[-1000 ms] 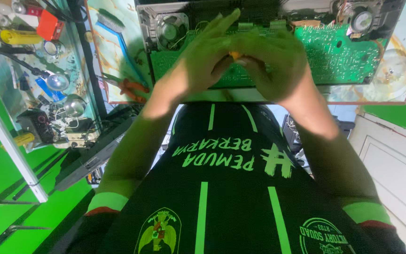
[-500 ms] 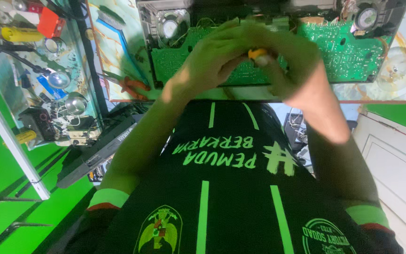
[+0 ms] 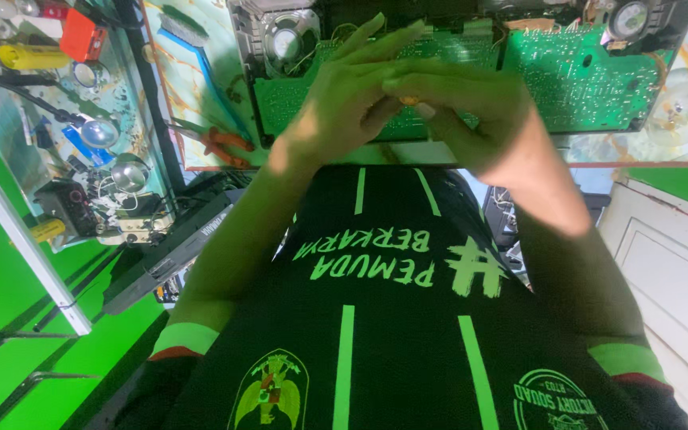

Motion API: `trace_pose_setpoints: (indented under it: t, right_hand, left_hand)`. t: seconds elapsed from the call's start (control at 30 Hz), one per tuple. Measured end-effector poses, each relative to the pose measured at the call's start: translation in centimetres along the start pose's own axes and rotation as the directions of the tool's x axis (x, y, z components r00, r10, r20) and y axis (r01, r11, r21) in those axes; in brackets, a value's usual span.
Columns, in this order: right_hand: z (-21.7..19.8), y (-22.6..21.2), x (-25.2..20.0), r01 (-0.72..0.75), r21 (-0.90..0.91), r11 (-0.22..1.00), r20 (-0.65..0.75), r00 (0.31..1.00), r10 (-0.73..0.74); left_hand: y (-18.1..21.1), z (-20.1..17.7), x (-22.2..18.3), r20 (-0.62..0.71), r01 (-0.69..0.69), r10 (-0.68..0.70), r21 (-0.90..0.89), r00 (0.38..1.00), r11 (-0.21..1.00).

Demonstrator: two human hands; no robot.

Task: The person repairs an electronic keyboard by using a screwdriver to remove and replace screws on the internal circuit boards, handling loose wires, and probing components.

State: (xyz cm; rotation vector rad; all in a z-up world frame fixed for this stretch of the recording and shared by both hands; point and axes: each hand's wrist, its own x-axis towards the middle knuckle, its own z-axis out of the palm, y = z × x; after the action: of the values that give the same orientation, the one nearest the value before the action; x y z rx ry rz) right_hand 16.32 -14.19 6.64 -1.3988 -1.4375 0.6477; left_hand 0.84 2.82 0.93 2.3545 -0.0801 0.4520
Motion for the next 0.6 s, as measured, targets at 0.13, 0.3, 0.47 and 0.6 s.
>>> trace_pose_setpoints:
  t: [0.13, 0.3, 0.47, 0.6]
  right_hand:
    - [0.4, -0.1, -0.1, 0.061, -0.073, 0.995, -0.041, 0.997, -0.064]
    - [1.3, -0.8, -0.2, 0.115, -0.47, 0.875, -0.185, 0.956, -0.226]
    - [1.1, 0.4, -0.4, -0.159, -0.059, 0.986, -0.122, 0.981, 0.151]
    - [0.5, 0.8, -0.6, 0.111, -0.302, 0.947, -0.048, 0.99, -0.132]
  left_hand:
    - [-0.1, 0.2, -0.8, 0.001, 0.003, -0.003, 0.01, 1.0, 1.0]
    - [0.1, 1.8, -0.6, -0.081, 0.129, -0.132, -0.047, 0.988, 0.991]
    - [0.1, 1.2, -0.9, -0.032, 0.096, -0.096, -0.02, 0.995, 0.995]
    - [0.0, 0.3, -0.9, -0.003, 0.039, -0.039, -0.016, 0.999, 0.999]
